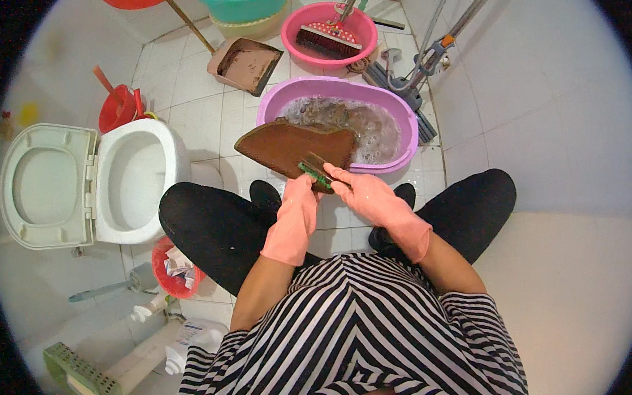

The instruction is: The person washes a brown cloth by hand in a pink basin filled with soapy water. They scrub the cloth with a green brush, rinse it, and wring it out repeatedly.

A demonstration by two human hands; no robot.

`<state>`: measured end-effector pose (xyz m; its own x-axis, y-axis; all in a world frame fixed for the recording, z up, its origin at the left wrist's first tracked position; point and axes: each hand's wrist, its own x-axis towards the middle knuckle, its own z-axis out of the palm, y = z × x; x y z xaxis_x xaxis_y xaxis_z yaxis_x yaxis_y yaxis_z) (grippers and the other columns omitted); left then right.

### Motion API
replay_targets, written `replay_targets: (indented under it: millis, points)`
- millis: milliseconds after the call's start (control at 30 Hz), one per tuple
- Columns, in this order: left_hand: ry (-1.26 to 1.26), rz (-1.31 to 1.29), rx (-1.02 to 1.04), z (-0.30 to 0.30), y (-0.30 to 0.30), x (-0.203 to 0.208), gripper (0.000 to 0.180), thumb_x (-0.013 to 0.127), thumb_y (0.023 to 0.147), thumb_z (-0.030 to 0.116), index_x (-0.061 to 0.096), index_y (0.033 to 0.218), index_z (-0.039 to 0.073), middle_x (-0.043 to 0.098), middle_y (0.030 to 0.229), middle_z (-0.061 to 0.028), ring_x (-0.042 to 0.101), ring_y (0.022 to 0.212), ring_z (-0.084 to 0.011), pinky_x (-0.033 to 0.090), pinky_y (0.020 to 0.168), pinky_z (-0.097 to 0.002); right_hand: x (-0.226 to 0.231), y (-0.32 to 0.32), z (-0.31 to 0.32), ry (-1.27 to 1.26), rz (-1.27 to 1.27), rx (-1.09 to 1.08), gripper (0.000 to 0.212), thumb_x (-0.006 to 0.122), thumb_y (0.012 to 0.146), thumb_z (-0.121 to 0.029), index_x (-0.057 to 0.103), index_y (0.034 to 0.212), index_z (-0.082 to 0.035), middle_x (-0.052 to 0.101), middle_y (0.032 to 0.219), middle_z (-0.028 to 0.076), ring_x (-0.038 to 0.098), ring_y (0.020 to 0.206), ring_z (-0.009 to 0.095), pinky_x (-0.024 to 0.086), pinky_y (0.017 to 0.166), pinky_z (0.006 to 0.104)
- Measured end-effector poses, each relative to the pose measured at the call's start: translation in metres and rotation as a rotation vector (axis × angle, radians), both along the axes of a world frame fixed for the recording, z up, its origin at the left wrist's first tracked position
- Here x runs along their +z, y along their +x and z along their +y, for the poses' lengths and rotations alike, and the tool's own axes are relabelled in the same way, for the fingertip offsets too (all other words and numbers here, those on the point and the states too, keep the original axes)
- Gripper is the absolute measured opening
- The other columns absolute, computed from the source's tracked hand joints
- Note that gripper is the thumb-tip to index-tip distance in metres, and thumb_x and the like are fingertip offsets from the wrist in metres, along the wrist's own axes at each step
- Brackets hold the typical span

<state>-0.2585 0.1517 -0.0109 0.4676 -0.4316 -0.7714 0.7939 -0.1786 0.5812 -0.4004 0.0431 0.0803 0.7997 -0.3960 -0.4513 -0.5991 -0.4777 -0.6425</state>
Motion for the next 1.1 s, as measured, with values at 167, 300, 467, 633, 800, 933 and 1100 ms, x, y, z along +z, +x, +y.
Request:
replay_targets:
  millis: [167,300,467,633,800,933,1100]
  points:
    - [-0.001,-0.012,-0.006,-0.004,-0.016,0.029,0.039,0.066,0.099,0.013,0.059,0.138,0.012,0.069,0.126,-0.0043,0.068,0.106,-0.0216,0.055,0.088,-0.0381,-0.062,-0.012,-0.065,-0.155,0.045,-0.111,0.051,0.05,0.106,-0.04,0.048,0.156,-0.027,0.067,0.13,0.023,0.065,0.117,0.043,0.052,0.098,0.0489]
    - [0.001,0.018,0.02,0.013,0.004,0.039,0.041,0.066,0.1,0.013,0.057,0.14,0.012,0.069,0.128,-0.0035,0.067,0.113,-0.0222,0.055,0.09,-0.0388,-0.062,0.0,-0.101,-0.19,0.152,-0.274,0.054,0.049,0.105,-0.043,0.049,0.155,-0.023,0.067,0.132,0.022,0.066,0.115,0.043,0.051,0.102,0.0511]
    - [-0.14,0.1,0.187,0.016,-0.01,0.003,0.04,0.064,0.101,0.014,0.056,0.14,0.012,0.067,0.131,-0.0041,0.066,0.115,-0.0245,0.055,0.09,-0.0403,-0.056,-0.004,-0.021,-0.121,-0.175,-0.103,0.054,0.053,0.105,-0.041,0.049,0.155,-0.023,0.069,0.126,0.023,0.066,0.115,0.042,0.052,0.101,0.0481]
    - [0.005,0.065,0.119,0.001,-0.012,0.016,0.041,0.059,0.103,0.007,0.051,0.143,0.01,0.062,0.137,-0.0087,0.067,0.114,-0.0263,0.06,0.089,-0.0401,-0.095,-0.008,-0.064,-0.201,0.01,-0.282,0.054,0.053,0.106,-0.038,0.049,0.155,-0.018,0.067,0.131,0.022,0.065,0.118,0.041,0.053,0.099,0.0464]
    - [-0.02,0.15,0.261,0.009,-0.022,0.005,0.041,0.06,0.104,0.009,0.048,0.143,0.01,0.062,0.137,-0.0071,0.066,0.114,-0.0245,0.057,0.088,-0.0393,-0.038,-0.009,-0.015,-0.108,-0.121,-0.247,0.052,0.052,0.107,-0.039,0.05,0.155,-0.018,0.067,0.132,0.021,0.066,0.119,0.041,0.053,0.099,0.0467]
    - [-0.109,0.047,0.281,0.006,-0.027,-0.004,0.041,0.06,0.105,0.008,0.047,0.143,0.008,0.062,0.137,-0.0065,0.064,0.117,-0.0243,0.054,0.095,-0.0414,-0.072,-0.023,0.002,-0.201,-0.117,-0.085,0.053,0.053,0.106,-0.037,0.049,0.155,-0.016,0.069,0.123,0.023,0.067,0.111,0.043,0.054,0.094,0.0488]
    - [-0.059,0.002,0.262,0.0,-0.023,-0.006,0.043,0.057,0.105,0.006,0.045,0.146,0.008,0.061,0.138,-0.0071,0.062,0.118,-0.025,0.052,0.1,-0.0411,-0.059,0.007,-0.035,-0.189,-0.055,-0.286,0.052,0.05,0.107,-0.036,0.05,0.154,-0.015,0.071,0.113,0.027,0.067,0.106,0.046,0.053,0.09,0.0525]
